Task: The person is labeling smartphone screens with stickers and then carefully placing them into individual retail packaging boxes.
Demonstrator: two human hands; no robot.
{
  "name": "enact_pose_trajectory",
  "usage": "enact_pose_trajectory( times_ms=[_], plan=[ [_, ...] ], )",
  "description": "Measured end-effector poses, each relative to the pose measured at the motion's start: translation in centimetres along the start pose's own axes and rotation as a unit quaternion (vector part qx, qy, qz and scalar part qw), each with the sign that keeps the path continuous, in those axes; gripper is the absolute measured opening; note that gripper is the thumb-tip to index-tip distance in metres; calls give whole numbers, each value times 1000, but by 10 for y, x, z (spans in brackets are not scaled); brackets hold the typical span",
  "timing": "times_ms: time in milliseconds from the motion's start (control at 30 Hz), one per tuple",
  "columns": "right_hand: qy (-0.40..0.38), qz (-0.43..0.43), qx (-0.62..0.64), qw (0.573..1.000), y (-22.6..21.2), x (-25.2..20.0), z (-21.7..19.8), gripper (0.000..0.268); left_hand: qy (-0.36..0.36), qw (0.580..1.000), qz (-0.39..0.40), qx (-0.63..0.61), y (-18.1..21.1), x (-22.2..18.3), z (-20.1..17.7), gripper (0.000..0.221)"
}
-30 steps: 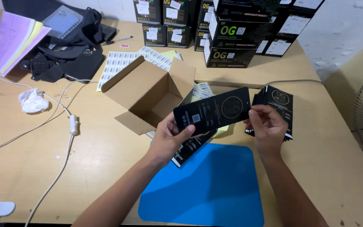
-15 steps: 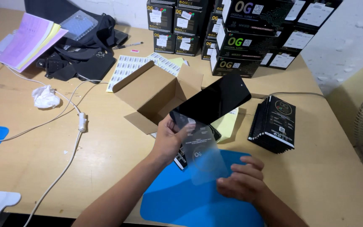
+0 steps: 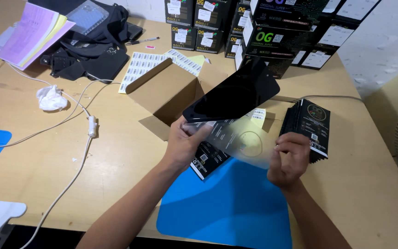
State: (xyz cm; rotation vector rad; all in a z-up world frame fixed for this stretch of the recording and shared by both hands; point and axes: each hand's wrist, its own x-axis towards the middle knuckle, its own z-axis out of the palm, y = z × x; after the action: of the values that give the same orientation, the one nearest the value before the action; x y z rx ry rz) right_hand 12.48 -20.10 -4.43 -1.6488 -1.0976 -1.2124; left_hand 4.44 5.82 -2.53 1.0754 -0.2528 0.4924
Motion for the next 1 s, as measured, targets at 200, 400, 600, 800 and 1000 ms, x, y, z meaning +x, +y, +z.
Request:
enact_pose_trajectory(
  times_ms=[200, 400, 600, 800, 1000],
  plan=[
    [-79, 53, 99, 991, -14, -1, 10, 7, -8, 999, -17, -45, -35, -1, -17, 38],
    [-195, 74, 129, 970, -35, 10, 7, 6, -27, 997, -19, -75, -43, -2, -25, 41],
    [-208, 137, 180, 952, -45, 22, 3, 7, -28, 995, -29, -90, -30, 0, -18, 42],
    [-162, 181, 185, 952, -40, 31, -3, 8, -25, 995, -21, -91, -28, 0, -17, 45],
    [-123, 208, 213, 947, -36, 30, -8, 10, -29, 996, -23, -87, -31, -1, -17, 45]
  ],
)
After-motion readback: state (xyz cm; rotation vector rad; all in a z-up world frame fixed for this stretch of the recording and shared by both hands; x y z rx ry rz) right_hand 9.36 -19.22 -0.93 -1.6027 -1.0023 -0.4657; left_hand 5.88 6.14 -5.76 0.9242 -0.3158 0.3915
